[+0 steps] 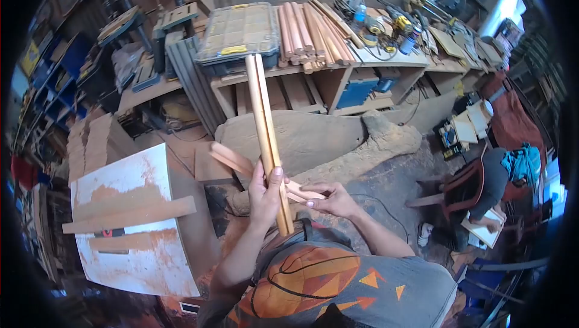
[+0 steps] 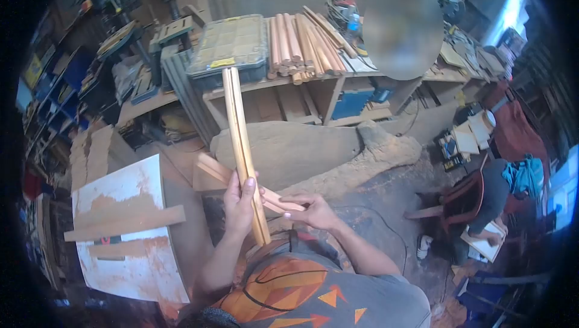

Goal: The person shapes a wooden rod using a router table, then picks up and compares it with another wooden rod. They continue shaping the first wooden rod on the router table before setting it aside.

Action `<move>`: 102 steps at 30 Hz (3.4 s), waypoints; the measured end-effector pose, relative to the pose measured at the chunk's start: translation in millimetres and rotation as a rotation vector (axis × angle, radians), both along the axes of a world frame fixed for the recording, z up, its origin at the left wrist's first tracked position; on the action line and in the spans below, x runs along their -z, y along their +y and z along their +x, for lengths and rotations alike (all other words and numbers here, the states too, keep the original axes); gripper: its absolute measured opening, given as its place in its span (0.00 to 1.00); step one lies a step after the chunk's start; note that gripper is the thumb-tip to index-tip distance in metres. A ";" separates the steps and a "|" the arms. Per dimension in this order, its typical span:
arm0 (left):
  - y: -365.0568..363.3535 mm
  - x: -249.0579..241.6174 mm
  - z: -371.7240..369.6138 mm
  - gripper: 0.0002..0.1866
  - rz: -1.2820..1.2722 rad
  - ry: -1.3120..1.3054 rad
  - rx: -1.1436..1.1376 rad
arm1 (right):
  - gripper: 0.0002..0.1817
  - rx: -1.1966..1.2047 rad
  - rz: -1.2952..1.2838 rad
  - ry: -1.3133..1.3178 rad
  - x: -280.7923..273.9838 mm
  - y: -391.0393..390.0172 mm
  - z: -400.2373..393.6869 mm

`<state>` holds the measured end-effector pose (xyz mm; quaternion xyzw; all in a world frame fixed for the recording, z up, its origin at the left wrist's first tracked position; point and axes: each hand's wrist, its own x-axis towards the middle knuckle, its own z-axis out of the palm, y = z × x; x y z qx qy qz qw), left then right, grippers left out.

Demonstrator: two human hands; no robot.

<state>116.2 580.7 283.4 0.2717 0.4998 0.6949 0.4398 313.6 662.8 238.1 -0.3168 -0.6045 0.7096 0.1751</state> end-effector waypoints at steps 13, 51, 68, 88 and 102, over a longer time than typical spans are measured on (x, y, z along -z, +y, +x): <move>279.7 6.9 0.5 0.27 0.052 0.689 -0.056 | 0.23 0.149 0.438 -0.626 169.9 139.3 199.6; -102.3 196.8 92.4 0.32 -0.908 0.955 -0.731 | 0.14 -0.691 0.073 -0.780 354.6 272.0 164.6; -673.8 77.9 251.0 0.34 -1.531 0.271 -2.578 | 0.11 -1.354 0.321 -0.329 268.1 51.9 -96.4; -734.1 85.9 50.1 0.39 -1.924 0.301 -1.540 | 0.24 -0.841 0.522 -1.013 261.5 27.4 5.6; -456.3 21.8 56.3 0.37 -0.053 -0.031 -1.641 | 0.24 -0.521 0.557 -0.777 281.6 11.0 73.4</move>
